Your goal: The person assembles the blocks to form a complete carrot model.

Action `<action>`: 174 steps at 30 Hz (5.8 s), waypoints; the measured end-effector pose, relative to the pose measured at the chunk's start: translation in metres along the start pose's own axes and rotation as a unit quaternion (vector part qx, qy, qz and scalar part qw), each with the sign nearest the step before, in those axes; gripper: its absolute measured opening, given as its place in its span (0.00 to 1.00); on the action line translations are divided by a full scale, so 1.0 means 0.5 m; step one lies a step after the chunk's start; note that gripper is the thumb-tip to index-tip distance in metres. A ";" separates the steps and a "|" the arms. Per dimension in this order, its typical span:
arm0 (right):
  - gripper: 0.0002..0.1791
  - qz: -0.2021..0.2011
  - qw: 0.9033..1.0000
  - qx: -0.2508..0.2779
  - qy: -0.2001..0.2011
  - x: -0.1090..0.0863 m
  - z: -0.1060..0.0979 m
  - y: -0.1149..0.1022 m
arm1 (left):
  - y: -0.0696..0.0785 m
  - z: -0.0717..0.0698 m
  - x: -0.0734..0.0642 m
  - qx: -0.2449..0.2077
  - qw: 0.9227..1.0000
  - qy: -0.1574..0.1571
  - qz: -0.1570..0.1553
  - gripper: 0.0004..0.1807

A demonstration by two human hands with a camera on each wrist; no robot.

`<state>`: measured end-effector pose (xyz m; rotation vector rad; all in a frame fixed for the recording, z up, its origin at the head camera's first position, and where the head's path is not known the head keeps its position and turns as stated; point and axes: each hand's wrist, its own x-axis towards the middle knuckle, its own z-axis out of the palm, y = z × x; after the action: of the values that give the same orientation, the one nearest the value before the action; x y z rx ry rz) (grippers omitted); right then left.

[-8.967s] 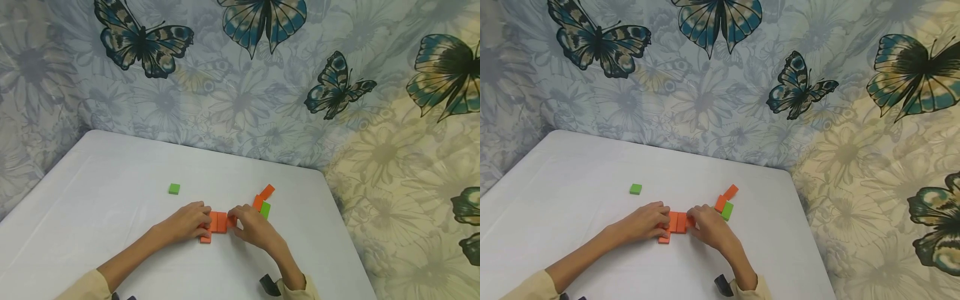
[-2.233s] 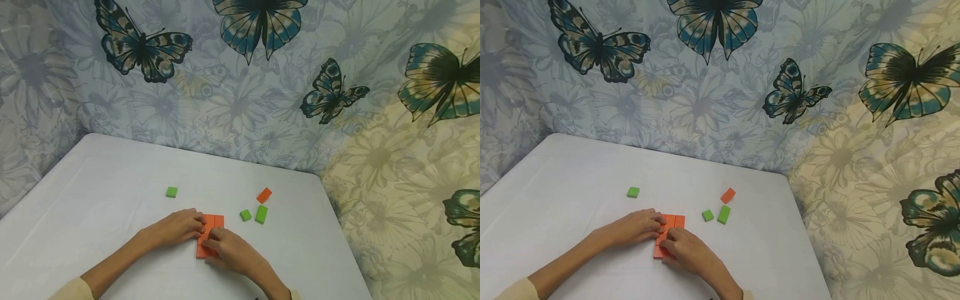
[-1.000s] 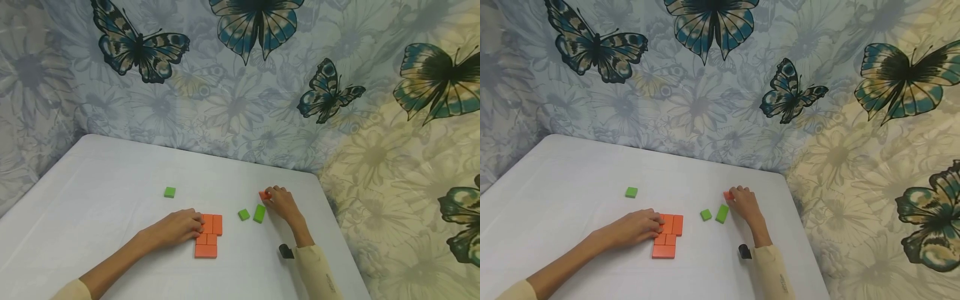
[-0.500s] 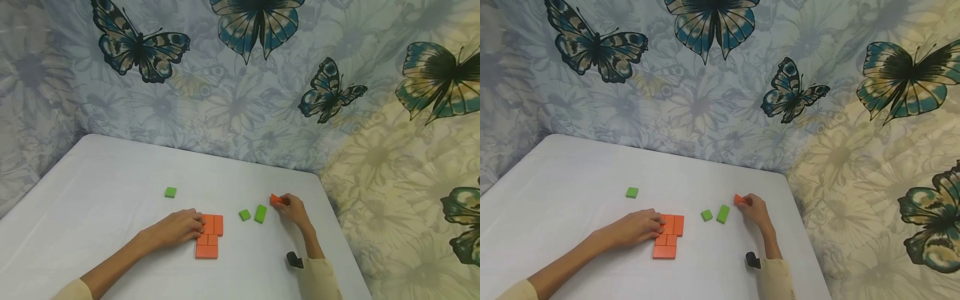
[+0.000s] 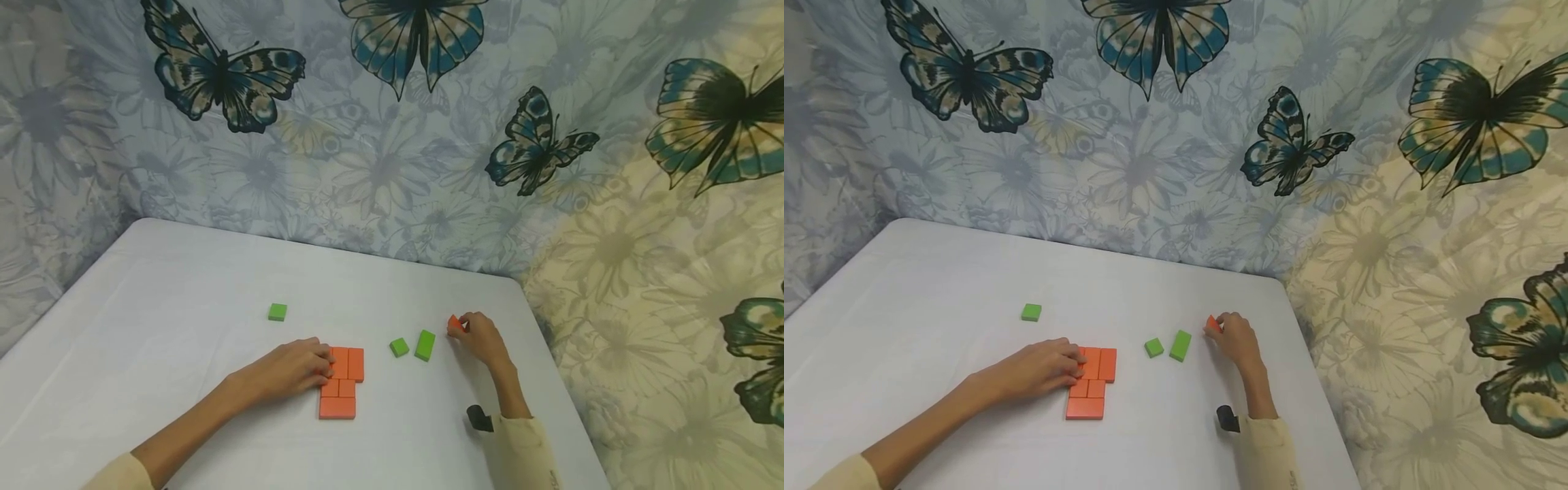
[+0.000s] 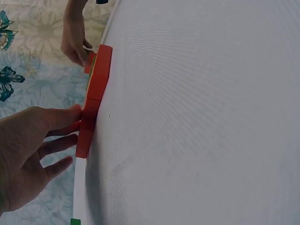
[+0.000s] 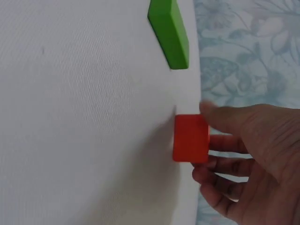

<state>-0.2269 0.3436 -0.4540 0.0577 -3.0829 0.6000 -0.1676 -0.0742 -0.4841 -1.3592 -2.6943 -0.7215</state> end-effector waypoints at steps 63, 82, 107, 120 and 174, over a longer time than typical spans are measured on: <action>0.12 -0.378 0.912 -0.121 -0.102 -0.244 0.129 -0.378 | 0.007 -0.002 -0.001 0.003 1.000 -0.013 -0.023 0.08; 0.19 -0.362 0.918 -0.108 -0.123 -0.240 0.116 -0.377 | 0.006 -0.005 -0.003 0.011 1.000 -0.010 -0.019 0.08; 0.14 -0.258 0.966 -0.018 -0.033 -0.172 0.050 -0.318 | 0.015 0.007 -0.016 0.094 0.994 0.044 0.040 0.08; 0.18 -0.105 0.982 -0.154 0.013 -0.138 0.062 -0.195 | 0.030 0.005 -0.041 0.097 0.993 0.020 0.069 0.15; 0.14 -0.256 0.948 0.005 -0.186 0.033 0.140 -0.356 | 0.035 -0.006 -0.036 0.042 0.998 -0.016 0.032 0.14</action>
<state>-0.2366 0.1522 -0.4520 1.0479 -3.1836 0.6295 -0.1438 -0.0801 -0.4789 -1.4402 -2.6581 -0.5790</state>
